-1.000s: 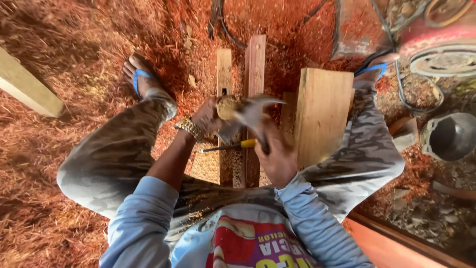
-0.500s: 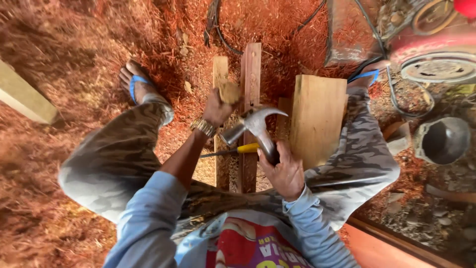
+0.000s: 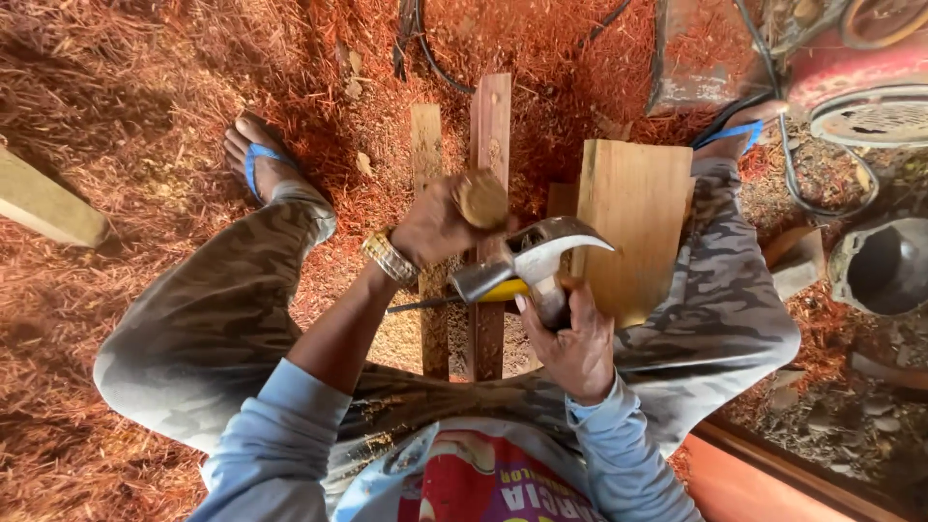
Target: Using a hammer and chisel to shape and carve a piece of wood.
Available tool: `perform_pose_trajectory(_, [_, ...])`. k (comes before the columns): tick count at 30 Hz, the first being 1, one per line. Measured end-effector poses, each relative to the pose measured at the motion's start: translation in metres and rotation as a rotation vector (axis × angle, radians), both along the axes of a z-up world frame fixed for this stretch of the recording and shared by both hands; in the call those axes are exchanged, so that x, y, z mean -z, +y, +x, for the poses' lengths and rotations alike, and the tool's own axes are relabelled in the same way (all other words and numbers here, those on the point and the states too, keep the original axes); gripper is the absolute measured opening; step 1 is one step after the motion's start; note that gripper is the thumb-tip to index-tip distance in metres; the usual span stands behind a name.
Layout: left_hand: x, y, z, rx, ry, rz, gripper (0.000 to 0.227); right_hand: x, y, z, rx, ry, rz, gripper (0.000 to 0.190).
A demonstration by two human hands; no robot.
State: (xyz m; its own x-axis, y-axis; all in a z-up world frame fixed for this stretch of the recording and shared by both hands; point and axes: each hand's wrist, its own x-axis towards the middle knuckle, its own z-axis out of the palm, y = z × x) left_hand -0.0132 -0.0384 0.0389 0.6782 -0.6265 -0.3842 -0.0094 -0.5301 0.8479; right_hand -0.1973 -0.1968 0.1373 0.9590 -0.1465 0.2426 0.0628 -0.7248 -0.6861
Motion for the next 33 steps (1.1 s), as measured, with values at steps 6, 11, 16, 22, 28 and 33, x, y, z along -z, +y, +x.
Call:
perform_pose_trajectory(6, [0.031,0.018,-0.027,0.143,-0.316,-0.351,0.076,-0.006,-0.001,-0.002,0.102,0.162,0.018,0.036])
perform_pose_trajectory(11, [0.042,0.025,-0.032,0.052,-0.754,-0.741,0.123,-0.013,-0.001,-0.004,0.116,0.181,0.083,0.032])
perform_pose_trajectory(16, [-0.003,0.039,-0.034,0.080,-0.127,-0.449,0.089,-0.028,0.003,-0.001,0.055,0.107,0.020,0.036])
perform_pose_trajectory(22, [0.037,0.047,-0.039,0.162,-0.155,-0.462,0.071,0.011,-0.002,-0.012,-0.055,0.203,-0.023,0.032])
perform_pose_trajectory(28, [0.056,0.058,-0.045,-0.105,0.506,-0.602,0.103,-0.006,0.003,0.005,-0.174,0.299,-0.177,0.034])
perform_pose_trajectory(33, [0.062,0.072,-0.056,-0.222,0.713,-0.682,0.117,-0.023,0.015,-0.006,-0.147,0.251,-0.220,0.037])
